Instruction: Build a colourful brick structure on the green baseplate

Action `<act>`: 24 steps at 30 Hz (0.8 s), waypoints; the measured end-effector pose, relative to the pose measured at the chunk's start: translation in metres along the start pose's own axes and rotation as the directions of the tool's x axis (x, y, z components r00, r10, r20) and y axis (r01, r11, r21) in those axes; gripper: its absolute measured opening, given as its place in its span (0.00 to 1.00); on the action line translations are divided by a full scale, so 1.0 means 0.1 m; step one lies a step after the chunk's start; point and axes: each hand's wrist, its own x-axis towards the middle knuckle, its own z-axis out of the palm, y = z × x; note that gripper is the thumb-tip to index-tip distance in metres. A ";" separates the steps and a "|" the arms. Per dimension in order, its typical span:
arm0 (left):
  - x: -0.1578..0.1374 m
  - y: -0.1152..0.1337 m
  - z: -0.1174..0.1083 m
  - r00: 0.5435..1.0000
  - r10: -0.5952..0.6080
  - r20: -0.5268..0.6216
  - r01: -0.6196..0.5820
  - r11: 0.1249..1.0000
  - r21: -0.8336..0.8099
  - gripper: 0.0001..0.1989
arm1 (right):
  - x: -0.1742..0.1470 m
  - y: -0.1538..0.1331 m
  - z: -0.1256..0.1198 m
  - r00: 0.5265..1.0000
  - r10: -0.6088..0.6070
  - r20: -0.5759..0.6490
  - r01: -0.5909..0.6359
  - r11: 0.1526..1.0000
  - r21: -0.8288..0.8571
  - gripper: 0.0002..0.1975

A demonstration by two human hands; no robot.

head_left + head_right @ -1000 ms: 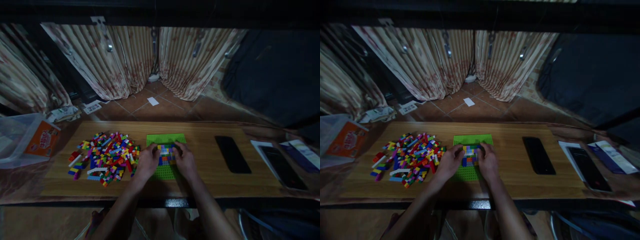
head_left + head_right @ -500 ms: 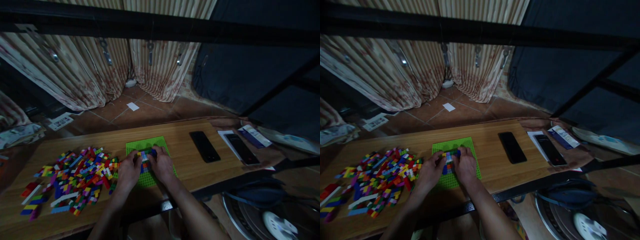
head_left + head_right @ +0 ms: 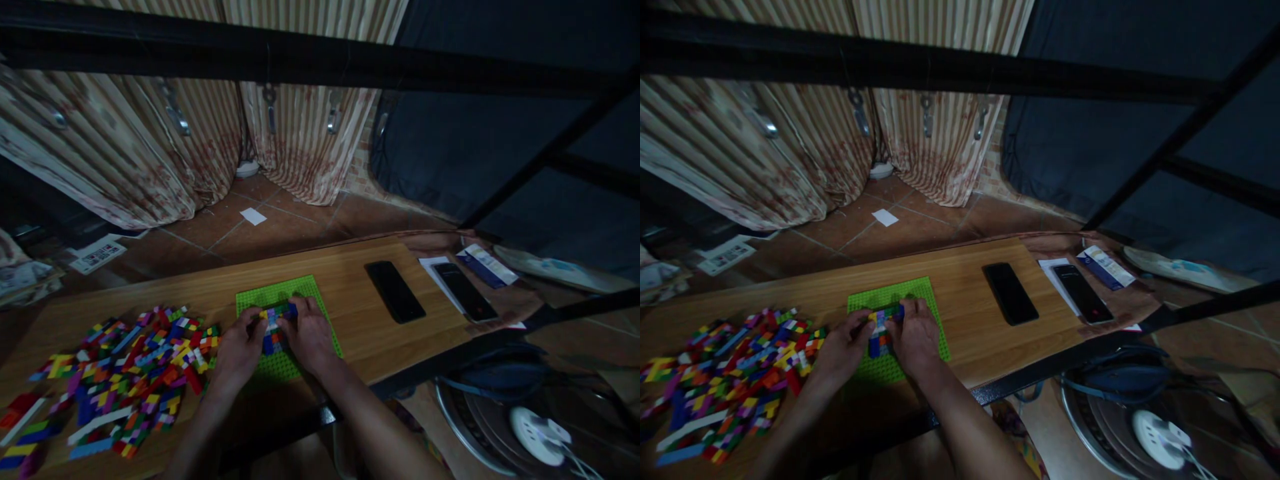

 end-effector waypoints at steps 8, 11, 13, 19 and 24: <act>0.01 0.02 0.00 1.000 -0.026 -0.017 0.026 1.000 0.010 0.17 | 0.02 -0.04 -0.01 0.998 0.058 -0.005 -0.058 0.997 0.045 0.20; 0.00 0.03 0.01 0.999 -0.034 -0.022 0.035 0.998 0.048 0.17 | 0.03 -0.05 -0.01 0.997 0.080 0.008 -0.080 0.995 0.056 0.20; -0.01 0.04 0.01 0.999 -0.035 -0.030 0.038 0.997 0.073 0.17 | 0.03 -0.06 -0.01 0.996 0.089 0.019 -0.090 0.994 0.063 0.20; -0.03 0.07 0.01 0.999 -0.017 -0.044 0.020 0.996 0.089 0.16 | 0.04 -0.06 0.00 0.995 0.094 0.027 -0.095 0.994 0.054 0.20; -0.04 0.06 0.02 0.998 0.010 -0.056 -0.004 0.994 0.108 0.16 | 0.03 -0.03 0.00 0.998 0.068 0.012 -0.069 0.996 0.063 0.20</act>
